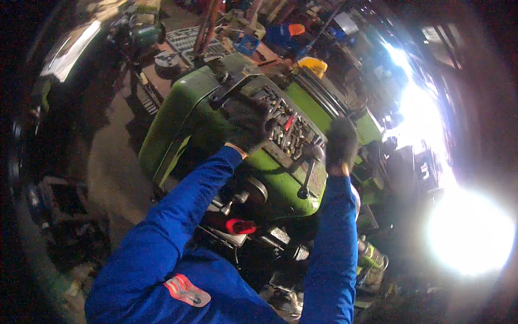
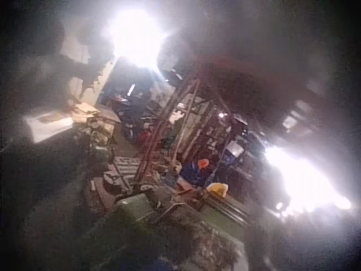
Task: The person operates a metal lathe, using a pneumatic tool to work on a metal workpiece held in the chuck. They repeatedly adjust the tool and the workpiece, then remove the workpiece and place it on the lathe bed.
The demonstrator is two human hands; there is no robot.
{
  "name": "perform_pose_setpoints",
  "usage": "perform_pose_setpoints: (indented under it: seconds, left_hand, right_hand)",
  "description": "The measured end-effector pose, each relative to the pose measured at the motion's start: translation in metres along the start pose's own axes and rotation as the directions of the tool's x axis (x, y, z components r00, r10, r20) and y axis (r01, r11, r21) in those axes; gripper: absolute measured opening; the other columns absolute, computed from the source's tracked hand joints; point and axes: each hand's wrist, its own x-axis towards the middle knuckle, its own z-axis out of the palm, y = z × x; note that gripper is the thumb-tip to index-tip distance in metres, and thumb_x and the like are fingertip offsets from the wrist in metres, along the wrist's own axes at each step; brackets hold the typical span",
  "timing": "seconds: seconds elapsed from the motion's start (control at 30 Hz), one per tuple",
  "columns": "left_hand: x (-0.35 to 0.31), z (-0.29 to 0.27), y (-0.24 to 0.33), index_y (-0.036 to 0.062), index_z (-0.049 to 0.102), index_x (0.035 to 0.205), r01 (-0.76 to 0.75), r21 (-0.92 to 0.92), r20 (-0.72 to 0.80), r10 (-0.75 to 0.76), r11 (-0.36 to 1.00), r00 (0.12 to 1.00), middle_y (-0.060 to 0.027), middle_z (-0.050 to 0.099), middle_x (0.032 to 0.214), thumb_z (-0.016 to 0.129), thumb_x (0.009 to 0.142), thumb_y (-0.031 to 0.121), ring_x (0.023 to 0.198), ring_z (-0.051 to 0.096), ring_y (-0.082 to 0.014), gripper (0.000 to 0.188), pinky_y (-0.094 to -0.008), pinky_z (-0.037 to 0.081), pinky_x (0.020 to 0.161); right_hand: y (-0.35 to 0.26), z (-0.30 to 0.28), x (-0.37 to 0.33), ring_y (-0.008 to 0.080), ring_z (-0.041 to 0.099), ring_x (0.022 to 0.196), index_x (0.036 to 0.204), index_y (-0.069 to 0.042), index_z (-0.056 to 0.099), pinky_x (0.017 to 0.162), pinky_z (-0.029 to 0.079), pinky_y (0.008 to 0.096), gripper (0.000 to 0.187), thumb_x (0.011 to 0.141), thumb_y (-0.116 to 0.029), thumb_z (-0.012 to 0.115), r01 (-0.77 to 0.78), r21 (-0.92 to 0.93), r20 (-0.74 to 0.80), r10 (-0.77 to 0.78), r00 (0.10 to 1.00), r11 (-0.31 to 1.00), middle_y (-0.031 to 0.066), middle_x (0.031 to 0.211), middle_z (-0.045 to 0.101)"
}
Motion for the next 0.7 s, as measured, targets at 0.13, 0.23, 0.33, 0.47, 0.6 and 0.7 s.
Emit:
perform_pose_setpoints:
  seconds: [0.13, 0.23, 0.33, 0.47, 0.6, 0.7]
  left_hand:
    - [-0.004, 0.008, 0.024, 0.0088, 0.068, 0.13, -0.05, 0.023, -0.05, 0.051, 0.999, 0.997, -0.025, 0.073, 0.124, 0.063, 0.102, 0.052, 0.113, 0.07, -0.0438, 0.051, -0.0573, 0.055, 0.096]
    - [-0.005, -0.006, 0.03, 0.0103, 0.068, 0.137, -0.036, -0.005, 0.103, 0.037, 0.999, 0.994, -0.0258, 0.072, 0.133, 0.06, 0.103, 0.055, 0.107, 0.072, -0.0467, 0.056, -0.0587, 0.057, 0.091]
    - [-0.005, 0.029, -0.008, 0.0095, 0.068, 0.14, -0.102, -0.005, -0.076, 0.101, 0.995, 0.992, -0.0269, 0.073, 0.131, 0.058, 0.104, 0.056, 0.1, 0.074, -0.0486, 0.059, -0.06, 0.058, 0.087]
    - [-0.001, -0.001, 0.017, 0.0091, 0.066, 0.142, -0.006, 0.116, 0.164, -0.013, 0.993, 0.986, -0.0277, 0.075, 0.125, 0.056, 0.104, 0.057, 0.096, 0.075, -0.0465, 0.062, -0.059, 0.058, 0.085]
    - [0.001, -0.004, 0.011, 0.0091, 0.068, 0.135, -0.027, -0.079, 0.152, 0.039, 0.996, 0.988, -0.0271, 0.075, 0.118, 0.056, 0.104, 0.059, 0.1, 0.075, -0.0428, 0.061, -0.0595, 0.056, 0.089]
    - [0.011, 0.022, -0.003, 0.0119, 0.052, 0.155, 0.031, -0.07, 0.233, -0.014, 0.997, 0.972, -0.023, 0.059, 0.149, 0.052, 0.103, 0.07, 0.136, 0.057, -0.0385, 0.077, -0.053, 0.044, 0.114]
  right_hand:
    - [0.027, 0.055, 0.036, 0.0291, 0.067, 0.077, 0.095, -0.005, 0.07, 0.068, 0.053, 0.0422, 0.013, 0.094, -0.015, 0.062, 0.092, -0.267, 0.047, -0.082, 0.996, 0.959, 0.0107, 0.085, 0.071]
    - [0.026, 0.092, 0.027, 0.0478, 0.072, 0.094, 0.106, -0.004, 0.075, 0.08, 0.058, 0.0545, 0.023, 0.092, -0.017, 0.061, 0.036, -0.433, 0.105, 0.01, 0.994, 0.901, 0.0234, 0.1, 0.077]
    - [-0.025, 0.101, 0.027, 0.048, 0.073, 0.112, 0.117, -0.005, 0.075, 0.095, 0.059, 0.0544, 0.032, 0.093, -0.023, 0.064, -0.318, -0.331, -0.037, 0.325, 0.945, 0.888, 0.0272, 0.115, 0.077]
    - [-0.044, 0.08, 0.031, 0.044, 0.073, 0.123, 0.123, -0.007, 0.075, 0.103, 0.058, 0.0522, 0.034, 0.095, -0.025, 0.067, -0.649, -0.342, -0.025, 0.684, 0.729, 0.68, 0.0248, 0.128, 0.076]
    - [-0.041, 0.09, 0.021, 0.0413, 0.073, 0.125, 0.129, -0.009, 0.076, 0.105, 0.058, 0.051, 0.039, 0.095, -0.026, 0.07, -0.642, -0.378, 0.073, 0.713, 0.697, 0.667, 0.0215, 0.133, 0.076]
    - [-0.032, 0.103, 0.022, 0.0385, 0.072, 0.128, 0.138, -0.012, 0.074, 0.11, 0.057, 0.0505, 0.045, 0.096, -0.028, 0.073, -0.594, -0.41, 0.12, 0.686, 0.718, 0.692, 0.0205, 0.138, 0.074]
